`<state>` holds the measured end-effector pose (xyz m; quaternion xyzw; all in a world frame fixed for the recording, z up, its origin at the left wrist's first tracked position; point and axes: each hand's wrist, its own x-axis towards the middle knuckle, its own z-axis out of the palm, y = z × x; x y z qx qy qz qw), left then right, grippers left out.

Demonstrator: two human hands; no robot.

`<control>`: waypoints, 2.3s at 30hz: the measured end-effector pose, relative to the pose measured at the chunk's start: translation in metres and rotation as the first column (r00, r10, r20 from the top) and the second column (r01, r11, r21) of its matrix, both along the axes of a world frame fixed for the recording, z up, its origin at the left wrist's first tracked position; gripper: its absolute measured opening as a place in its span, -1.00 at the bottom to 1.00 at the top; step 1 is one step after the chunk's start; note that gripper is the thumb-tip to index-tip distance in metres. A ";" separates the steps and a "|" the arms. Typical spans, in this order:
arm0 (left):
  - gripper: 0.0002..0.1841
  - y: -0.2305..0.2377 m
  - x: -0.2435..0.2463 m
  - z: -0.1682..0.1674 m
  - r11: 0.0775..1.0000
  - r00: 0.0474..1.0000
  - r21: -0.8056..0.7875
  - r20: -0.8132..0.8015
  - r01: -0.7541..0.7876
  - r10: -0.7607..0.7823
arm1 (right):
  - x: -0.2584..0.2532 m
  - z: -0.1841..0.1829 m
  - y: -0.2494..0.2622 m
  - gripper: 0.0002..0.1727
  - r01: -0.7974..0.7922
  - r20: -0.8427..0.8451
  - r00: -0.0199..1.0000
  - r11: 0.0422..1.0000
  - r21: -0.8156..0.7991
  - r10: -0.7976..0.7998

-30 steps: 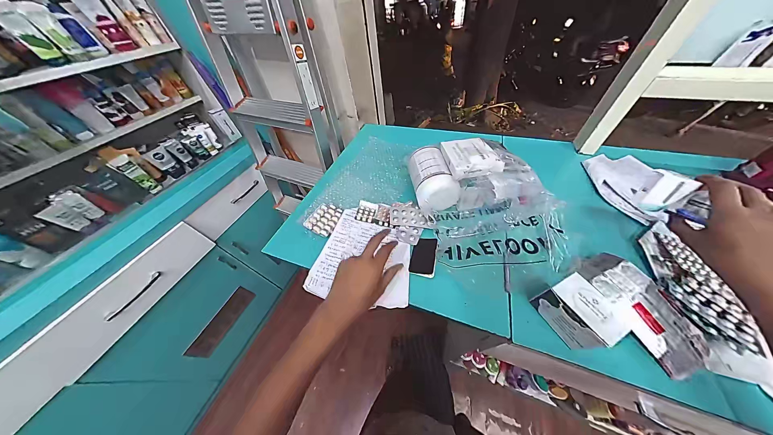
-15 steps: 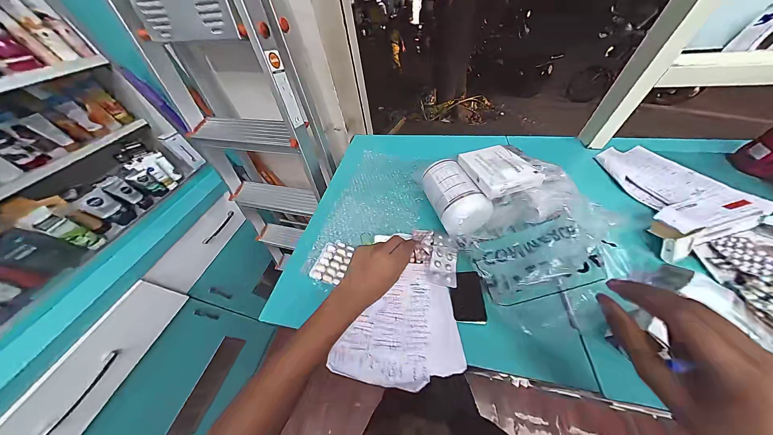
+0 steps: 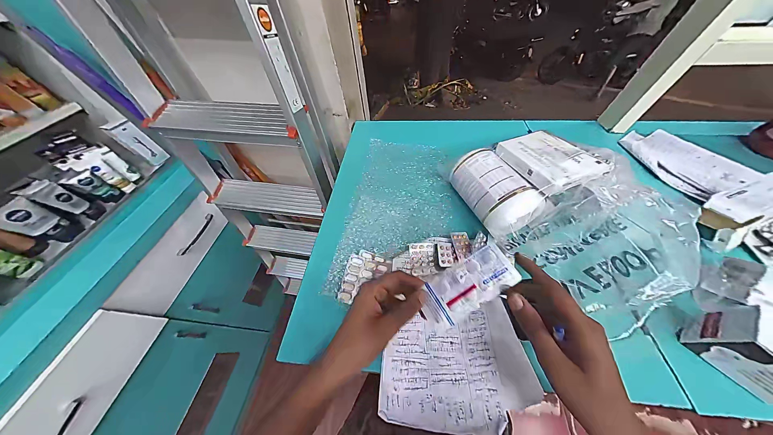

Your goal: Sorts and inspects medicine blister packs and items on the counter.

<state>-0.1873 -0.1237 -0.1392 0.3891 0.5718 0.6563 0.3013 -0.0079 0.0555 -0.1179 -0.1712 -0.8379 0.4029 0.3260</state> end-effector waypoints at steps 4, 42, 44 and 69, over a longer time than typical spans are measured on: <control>-0.73 -0.003 0.043 -0.008 0.936 0.931 0.003 0.106 0.352 -0.350 | -0.012 0.005 -0.002 -0.78 -0.162 -0.059 0.987 0.919 -0.359 0.151; -0.77 -0.061 0.011 -0.028 0.977 0.731 0.133 0.682 -0.165 0.031 | 0.027 0.004 -0.002 -0.52 -0.025 0.033 0.999 0.994 -0.110 0.029; -0.78 -0.059 0.010 -0.027 0.980 0.737 0.141 0.676 -0.140 0.008 | 0.028 0.004 -0.001 -0.50 -0.002 0.067 0.998 1.000 0.014 0.001; -0.67 -0.046 0.044 -0.013 0.977 0.623 0.087 0.758 0.193 -0.190 | 0.021 -0.001 0.014 -0.80 0.361 -0.072 0.932 0.922 0.140 -0.355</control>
